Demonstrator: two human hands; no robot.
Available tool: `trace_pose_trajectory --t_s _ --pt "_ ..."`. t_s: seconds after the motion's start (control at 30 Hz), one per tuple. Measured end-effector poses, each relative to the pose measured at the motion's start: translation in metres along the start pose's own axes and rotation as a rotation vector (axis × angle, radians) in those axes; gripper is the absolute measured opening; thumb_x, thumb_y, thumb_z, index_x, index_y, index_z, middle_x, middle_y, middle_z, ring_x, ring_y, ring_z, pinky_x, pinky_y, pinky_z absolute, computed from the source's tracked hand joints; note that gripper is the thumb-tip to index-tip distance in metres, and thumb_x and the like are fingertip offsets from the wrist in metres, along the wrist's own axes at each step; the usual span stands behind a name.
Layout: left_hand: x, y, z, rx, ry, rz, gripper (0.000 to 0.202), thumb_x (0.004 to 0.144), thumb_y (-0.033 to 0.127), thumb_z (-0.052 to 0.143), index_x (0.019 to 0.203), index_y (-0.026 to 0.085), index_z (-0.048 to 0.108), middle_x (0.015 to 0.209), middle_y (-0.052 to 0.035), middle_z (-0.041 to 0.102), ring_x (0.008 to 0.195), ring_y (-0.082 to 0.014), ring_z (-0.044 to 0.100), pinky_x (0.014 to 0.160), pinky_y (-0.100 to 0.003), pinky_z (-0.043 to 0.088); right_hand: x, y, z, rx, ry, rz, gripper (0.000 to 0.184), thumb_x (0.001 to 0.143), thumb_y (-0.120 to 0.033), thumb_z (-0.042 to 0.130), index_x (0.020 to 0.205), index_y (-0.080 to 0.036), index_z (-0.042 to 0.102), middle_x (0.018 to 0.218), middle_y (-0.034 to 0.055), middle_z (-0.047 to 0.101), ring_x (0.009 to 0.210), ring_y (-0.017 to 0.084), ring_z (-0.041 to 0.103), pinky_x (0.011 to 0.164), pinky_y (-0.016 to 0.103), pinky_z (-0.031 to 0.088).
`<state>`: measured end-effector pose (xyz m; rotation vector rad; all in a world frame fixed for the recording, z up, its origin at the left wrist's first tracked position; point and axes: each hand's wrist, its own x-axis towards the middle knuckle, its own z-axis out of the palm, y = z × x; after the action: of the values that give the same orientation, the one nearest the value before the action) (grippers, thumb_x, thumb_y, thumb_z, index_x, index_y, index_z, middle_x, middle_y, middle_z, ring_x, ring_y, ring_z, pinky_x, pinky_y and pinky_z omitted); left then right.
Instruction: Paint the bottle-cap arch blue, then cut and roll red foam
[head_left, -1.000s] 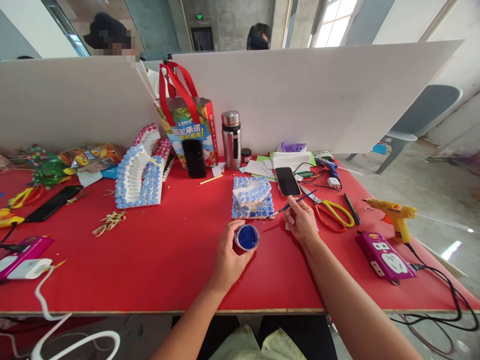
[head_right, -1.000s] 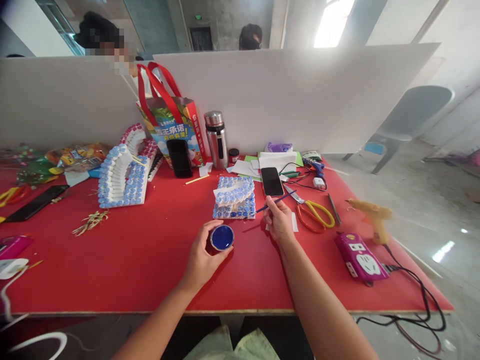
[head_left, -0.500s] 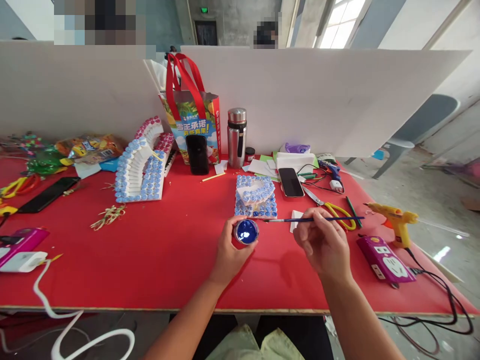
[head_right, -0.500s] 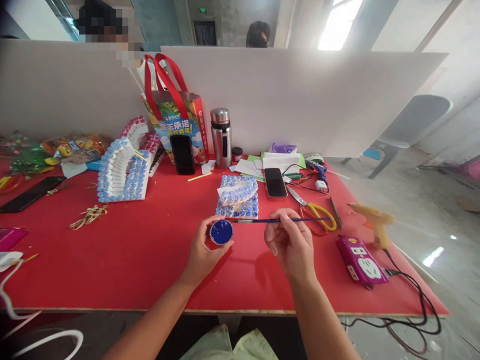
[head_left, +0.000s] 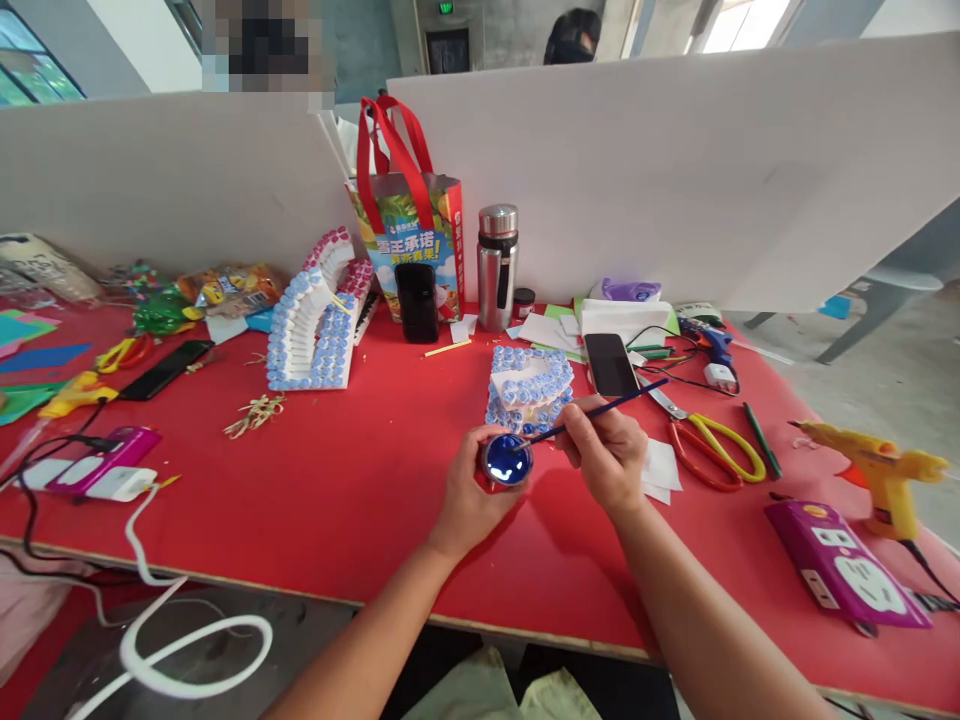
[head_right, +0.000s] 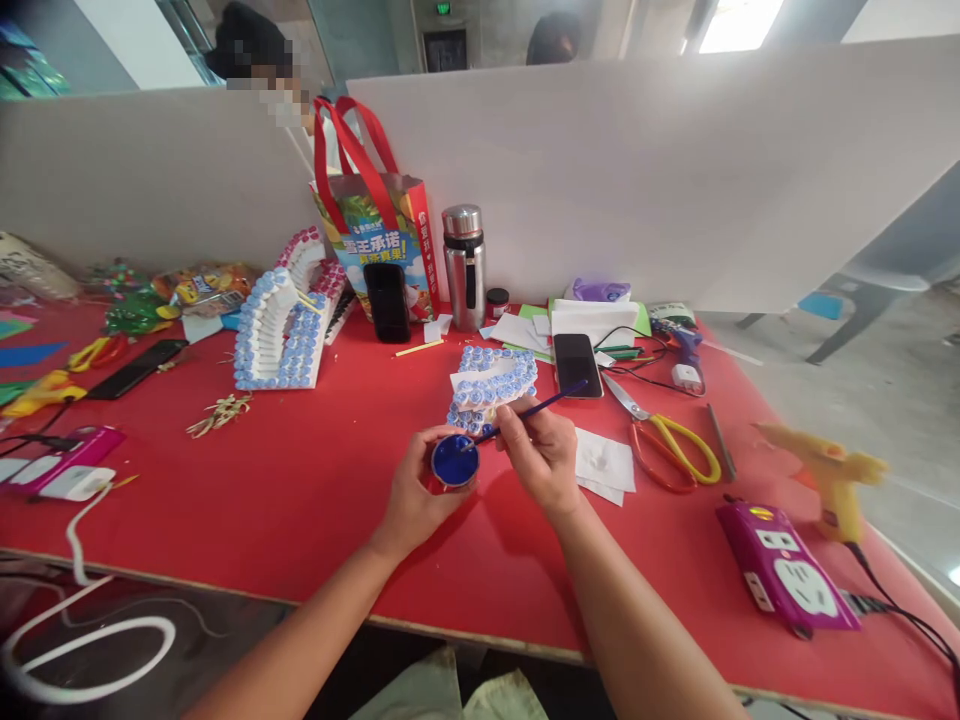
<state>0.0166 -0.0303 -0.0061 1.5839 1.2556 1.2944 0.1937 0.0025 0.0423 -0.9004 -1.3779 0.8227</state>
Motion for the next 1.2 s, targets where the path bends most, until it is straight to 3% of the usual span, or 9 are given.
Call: trace_pose_trajectory --t_s 0.2,0.4,0.6,0.7,0.8,0.87,1.07,1.2 --pt "0.009 0.006 0.003 0.039 -0.102 -0.022 0.052 0.072 0.031 0.082 0.115 0.023 0.054 0.112 -0.0063 0.066 0.1 -0.0213 0.066 0.088 -0.034 0.054 -0.008 0.013 -0.006 -0.022 -0.01 -0.024 0.03 0.099 -0.04 0.054 0.078 -0.02 0.062 0.057 -0.0014 0.057 0.045 0.009 0.047 0.042 0.022 0.034" --pt "0.004 0.01 0.002 0.044 -0.269 -0.086 0.056 0.067 0.036 0.087 0.109 0.022 0.053 0.099 -0.0034 0.067 0.087 -0.0188 0.066 0.076 -0.029 0.053 0.012 0.015 -0.017 0.226 0.236 0.088 0.04 0.097 -0.046 0.054 0.068 -0.02 0.053 0.053 -0.0048 0.045 0.038 0.005 0.036 0.035 0.02 0.024" --pt "0.003 0.013 0.001 0.131 -0.449 -0.057 0.061 0.063 0.038 0.089 0.111 0.022 0.056 0.108 -0.0063 0.068 0.098 -0.0236 0.067 0.085 -0.034 0.053 0.041 0.033 -0.039 0.498 0.399 0.196 0.036 0.086 -0.044 0.068 0.065 -0.019 0.054 0.049 -0.0063 0.041 0.037 0.005 0.034 0.033 0.017 0.02" --pt "0.004 0.015 0.002 0.237 -0.49 -0.03 0.061 0.062 0.038 0.09 0.112 0.022 0.059 0.112 -0.0075 0.067 0.105 -0.0265 0.064 0.092 -0.038 0.051 0.046 0.041 -0.044 0.603 0.339 0.315 0.031 0.083 -0.042 0.072 0.069 -0.017 0.058 0.051 -0.0041 0.049 0.04 0.005 0.039 0.035 0.015 0.025" --pt "0.006 0.015 0.002 0.316 -0.516 0.004 0.062 0.06 0.04 0.09 0.113 0.023 0.061 0.114 -0.008 0.065 0.108 -0.0277 0.061 0.095 -0.041 0.049 0.047 0.048 -0.045 0.752 0.151 0.528 0.03 0.086 -0.04 0.068 0.069 -0.017 0.056 0.047 -0.0062 0.044 0.035 0.003 0.027 0.034 0.015 0.021" --pt "0.007 0.013 0.003 0.334 -0.515 0.02 0.064 0.06 0.043 0.09 0.113 0.024 0.061 0.115 -0.0082 0.064 0.108 -0.0278 0.06 0.096 -0.042 0.049 0.046 0.054 -0.043 0.789 0.082 0.598 0.031 0.089 -0.038 0.063 0.067 -0.017 0.054 0.044 -0.0077 0.039 0.033 0.002 0.019 0.032 0.015 0.016" --pt "0.006 0.008 0.006 0.37 -0.494 0.026 0.072 0.059 0.054 0.089 0.118 0.025 0.06 0.121 -0.0089 0.062 0.115 -0.0299 0.057 0.1 -0.043 0.048 0.043 0.069 -0.038 0.727 0.122 0.534 0.03 0.086 -0.036 0.063 0.065 -0.017 0.054 0.043 -0.0067 0.038 0.035 0.003 0.02 0.033 0.015 0.014" --pt "0.002 0.003 0.002 0.303 -0.473 -0.006 0.091 0.056 0.055 0.09 0.132 0.027 0.051 0.136 -0.0111 0.057 0.128 -0.0323 0.052 0.109 -0.046 0.043 0.042 0.071 -0.039 0.713 0.203 0.484 0.032 0.085 -0.039 0.065 0.064 -0.018 0.053 0.043 -0.0069 0.038 0.035 0.003 0.018 0.033 0.015 0.015"
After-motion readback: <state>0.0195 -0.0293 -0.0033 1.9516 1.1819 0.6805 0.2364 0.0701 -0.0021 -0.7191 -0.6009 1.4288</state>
